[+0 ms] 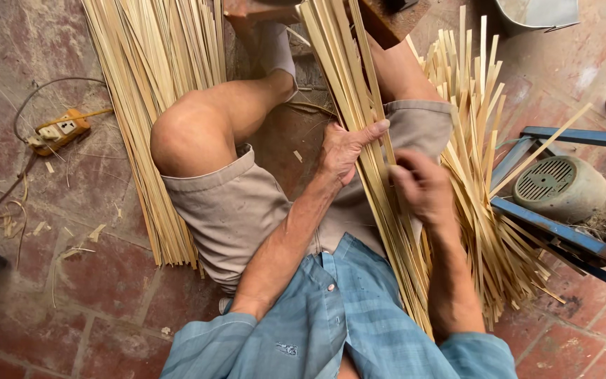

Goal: The person sits on the floor and repeatedly smooths thin bamboo strips by hand against a grinding wheel. They hold bundles of strips, pass them over the wheel, and place the smoothed pieces into a pile on the right.

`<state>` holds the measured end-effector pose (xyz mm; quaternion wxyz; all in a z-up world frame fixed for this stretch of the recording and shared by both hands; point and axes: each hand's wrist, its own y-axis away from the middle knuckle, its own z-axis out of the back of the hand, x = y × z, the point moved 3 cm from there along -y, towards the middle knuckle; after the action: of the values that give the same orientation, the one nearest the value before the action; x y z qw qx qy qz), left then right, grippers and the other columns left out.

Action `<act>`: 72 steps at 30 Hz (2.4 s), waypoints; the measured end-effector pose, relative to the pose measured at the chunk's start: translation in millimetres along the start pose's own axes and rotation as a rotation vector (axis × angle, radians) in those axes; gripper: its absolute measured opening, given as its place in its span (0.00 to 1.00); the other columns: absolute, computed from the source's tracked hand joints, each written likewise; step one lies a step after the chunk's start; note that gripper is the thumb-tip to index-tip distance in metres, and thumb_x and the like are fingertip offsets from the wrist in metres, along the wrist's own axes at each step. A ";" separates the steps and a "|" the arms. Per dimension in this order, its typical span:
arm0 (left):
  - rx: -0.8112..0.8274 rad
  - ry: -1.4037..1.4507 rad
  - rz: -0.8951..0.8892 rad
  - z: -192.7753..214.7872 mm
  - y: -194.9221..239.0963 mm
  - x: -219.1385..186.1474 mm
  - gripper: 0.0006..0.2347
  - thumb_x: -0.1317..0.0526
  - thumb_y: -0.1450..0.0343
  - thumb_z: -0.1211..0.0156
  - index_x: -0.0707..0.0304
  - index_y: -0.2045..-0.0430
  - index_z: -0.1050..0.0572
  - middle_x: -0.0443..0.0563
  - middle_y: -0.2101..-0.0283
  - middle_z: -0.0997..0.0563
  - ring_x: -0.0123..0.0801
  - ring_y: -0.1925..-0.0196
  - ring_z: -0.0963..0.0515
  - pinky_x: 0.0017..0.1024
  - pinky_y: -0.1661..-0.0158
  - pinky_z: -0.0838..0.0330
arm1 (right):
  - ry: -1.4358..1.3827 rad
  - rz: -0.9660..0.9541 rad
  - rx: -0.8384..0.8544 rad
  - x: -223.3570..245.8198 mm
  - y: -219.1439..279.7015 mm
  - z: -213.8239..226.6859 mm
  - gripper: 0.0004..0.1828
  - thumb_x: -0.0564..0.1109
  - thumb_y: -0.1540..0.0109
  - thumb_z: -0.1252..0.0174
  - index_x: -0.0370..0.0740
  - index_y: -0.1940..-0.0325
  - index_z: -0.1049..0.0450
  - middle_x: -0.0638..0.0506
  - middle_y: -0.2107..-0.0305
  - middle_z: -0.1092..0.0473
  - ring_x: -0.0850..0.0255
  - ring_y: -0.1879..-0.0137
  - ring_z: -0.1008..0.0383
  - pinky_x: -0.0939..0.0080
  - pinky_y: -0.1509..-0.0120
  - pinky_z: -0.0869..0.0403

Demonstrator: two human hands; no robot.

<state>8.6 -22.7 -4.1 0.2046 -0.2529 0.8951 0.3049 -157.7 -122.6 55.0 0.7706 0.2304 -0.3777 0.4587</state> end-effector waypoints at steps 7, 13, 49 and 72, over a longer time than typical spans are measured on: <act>-0.015 -0.091 0.003 8.4 -4.7 -1.0 0.09 0.68 0.32 0.28 0.75 0.62 0.20 0.56 0.68 0.16 0.31 0.69 0.17 0.26 0.67 0.20 | -0.314 -0.461 -0.128 -16.8 -13.9 13.0 0.12 0.43 0.29 0.43 0.35 0.45 0.21 0.57 0.77 0.31 0.71 0.74 0.34 0.70 0.73 0.36; 0.032 -0.055 0.077 11.1 -9.5 -1.1 0.11 0.70 0.36 0.33 0.71 0.60 0.22 0.54 0.66 0.16 0.30 0.68 0.16 0.27 0.65 0.17 | -0.253 -0.478 -0.133 -17.3 -73.8 22.9 0.16 0.40 0.31 0.44 0.38 0.39 0.22 0.60 0.76 0.32 0.74 0.73 0.36 0.72 0.72 0.37; 0.023 -0.083 -0.053 3.1 0.5 -9.2 0.10 0.69 0.33 0.26 0.75 0.63 0.20 0.53 0.67 0.17 0.28 0.71 0.19 0.26 0.72 0.21 | -0.156 -0.157 -0.137 30.1 -35.5 -17.7 0.06 0.39 0.29 0.41 0.37 0.50 0.22 0.48 0.66 0.22 0.60 0.64 0.21 0.62 0.58 0.24; -0.023 -0.133 0.020 6.6 -7.3 0.4 0.06 0.70 0.33 0.31 0.76 0.67 0.19 0.58 0.70 0.16 0.33 0.73 0.16 0.30 0.73 0.18 | 0.455 0.078 -0.251 -11.5 -62.5 13.3 0.13 0.41 0.29 0.38 0.36 0.41 0.22 0.41 0.67 0.24 0.52 0.64 0.23 0.54 0.58 0.26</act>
<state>13.9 -23.6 -12.4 0.2575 -0.2254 0.8786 0.3332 -110.9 -167.6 53.4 0.8400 0.0093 -0.2573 0.4775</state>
